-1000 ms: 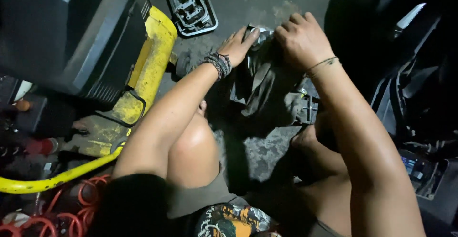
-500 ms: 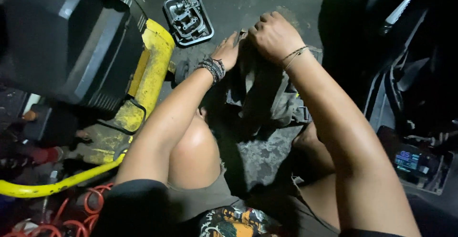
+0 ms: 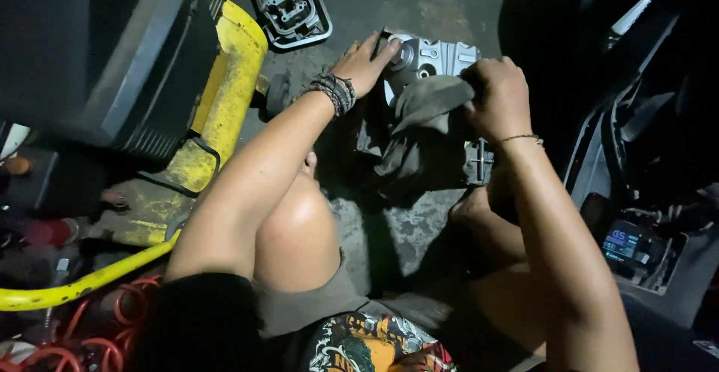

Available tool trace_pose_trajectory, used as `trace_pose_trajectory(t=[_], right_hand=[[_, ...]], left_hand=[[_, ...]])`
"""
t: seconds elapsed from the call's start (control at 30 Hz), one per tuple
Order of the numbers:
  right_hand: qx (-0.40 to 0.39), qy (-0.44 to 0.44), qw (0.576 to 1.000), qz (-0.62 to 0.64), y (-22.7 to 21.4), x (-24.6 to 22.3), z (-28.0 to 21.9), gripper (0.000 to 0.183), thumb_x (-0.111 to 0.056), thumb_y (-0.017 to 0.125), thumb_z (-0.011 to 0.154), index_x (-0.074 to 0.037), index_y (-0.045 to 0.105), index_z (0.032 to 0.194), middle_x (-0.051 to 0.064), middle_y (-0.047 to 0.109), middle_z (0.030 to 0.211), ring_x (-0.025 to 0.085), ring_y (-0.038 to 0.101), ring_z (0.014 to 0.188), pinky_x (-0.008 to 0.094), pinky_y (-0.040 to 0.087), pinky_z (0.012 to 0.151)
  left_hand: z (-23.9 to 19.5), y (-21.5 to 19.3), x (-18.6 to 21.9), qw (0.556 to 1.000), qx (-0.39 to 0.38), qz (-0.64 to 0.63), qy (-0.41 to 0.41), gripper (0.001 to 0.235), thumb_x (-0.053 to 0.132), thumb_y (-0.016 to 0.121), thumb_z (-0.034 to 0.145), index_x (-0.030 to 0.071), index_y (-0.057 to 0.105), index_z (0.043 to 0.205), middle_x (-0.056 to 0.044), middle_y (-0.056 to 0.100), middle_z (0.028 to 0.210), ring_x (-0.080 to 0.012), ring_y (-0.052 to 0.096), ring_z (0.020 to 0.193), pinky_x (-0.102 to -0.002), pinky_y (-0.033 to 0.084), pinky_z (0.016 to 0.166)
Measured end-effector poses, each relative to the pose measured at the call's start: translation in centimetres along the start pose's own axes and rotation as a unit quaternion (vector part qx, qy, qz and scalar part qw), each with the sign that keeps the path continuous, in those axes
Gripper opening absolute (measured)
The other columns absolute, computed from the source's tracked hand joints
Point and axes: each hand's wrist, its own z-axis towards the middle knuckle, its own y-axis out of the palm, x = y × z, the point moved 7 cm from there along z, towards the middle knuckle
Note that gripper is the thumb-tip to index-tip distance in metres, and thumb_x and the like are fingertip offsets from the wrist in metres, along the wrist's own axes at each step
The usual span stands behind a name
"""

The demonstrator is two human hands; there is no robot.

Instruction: Cleaning a motorcycle engine cylinder head by wiping it thoroughly with a cloth.

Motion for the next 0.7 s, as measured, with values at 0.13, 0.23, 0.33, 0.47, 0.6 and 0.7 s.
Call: trace_pose_trajectory(t=[0.13,0.23,0.33,0.47,0.6,0.7], right_hand=[[0.074,0.066,0.991,-0.089,3.0,3.7,0.6,0.025,-0.005,0.072,0.076,-0.004,0.064,0.099,0.017,0.062,0.098,0.038,0.054,0.089,0.045,0.044,0.078],[0.087,0.168,0.978,-0.083,4.9,6.1,3.2,0.04,-0.011,0.071,0.077,-0.002,0.065,0.116,0.019,0.06,0.111,0.04,0.054,0.098,0.047,0.043,0.085],[0.063,0.241,0.968,-0.04,7.5,6.9,3.4,0.046,-0.009,0.066,0.076,-0.005,0.061,0.121,0.02,0.061,0.114,0.042,0.055,0.103,0.052,0.045,0.087],[0.017,0.316,0.948,0.006,8.5,5.0,-0.1,0.068,-0.011,0.065,0.084,-0.008,0.043,0.149,0.024,0.047,0.143,0.044,0.038,0.135,0.061,0.025,0.11],[0.01,0.332,0.943,0.035,8.7,4.5,-1.3,0.079,-0.014,0.055,0.091,-0.019,0.024,0.164,0.032,0.033,0.159,0.052,0.023,0.149,0.069,0.009,0.117],[-0.054,0.381,0.923,0.034,10.7,9.9,1.4,0.082,-0.013,0.052,0.088,-0.035,0.026,0.163,0.025,0.029,0.164,0.047,0.018,0.151,0.075,0.011,0.115]], left_hand=[[-0.1,0.1,0.2,1.0,-0.014,0.004,0.009,0.102,0.081,0.024,0.084,0.015,0.026,0.162,-0.02,0.031,0.165,-0.0377,0.025,0.154,-0.057,0.024,0.121],[1.0,0.0,-0.2,0.999,0.018,0.016,0.029,0.102,0.081,0.028,0.087,0.011,0.027,0.161,-0.025,0.034,0.161,-0.0417,0.032,0.149,-0.056,0.028,0.119],[1.7,0.3,-0.6,0.998,0.042,0.02,0.041,0.095,0.077,0.031,0.091,0.012,0.027,0.161,-0.026,0.036,0.159,-0.0419,0.042,0.144,-0.054,0.034,0.116],[2.8,0.9,0.2,0.986,0.099,0.009,0.132,0.067,0.047,0.04,0.103,0.012,0.03,0.159,-0.02,0.037,0.162,-0.0355,0.031,0.152,-0.051,0.026,0.121],[1.0,0.8,3.5,0.977,0.114,0.018,0.181,0.059,0.051,0.041,0.104,0.022,0.043,0.155,-0.019,0.036,0.162,-0.0394,0.038,0.147,-0.053,0.034,0.117],[0.8,1.3,4.5,0.969,0.135,0.005,0.208,0.053,0.046,0.045,0.104,0.019,0.051,0.15,-0.02,0.042,0.158,-0.0371,0.041,0.145,-0.049,0.035,0.116]])
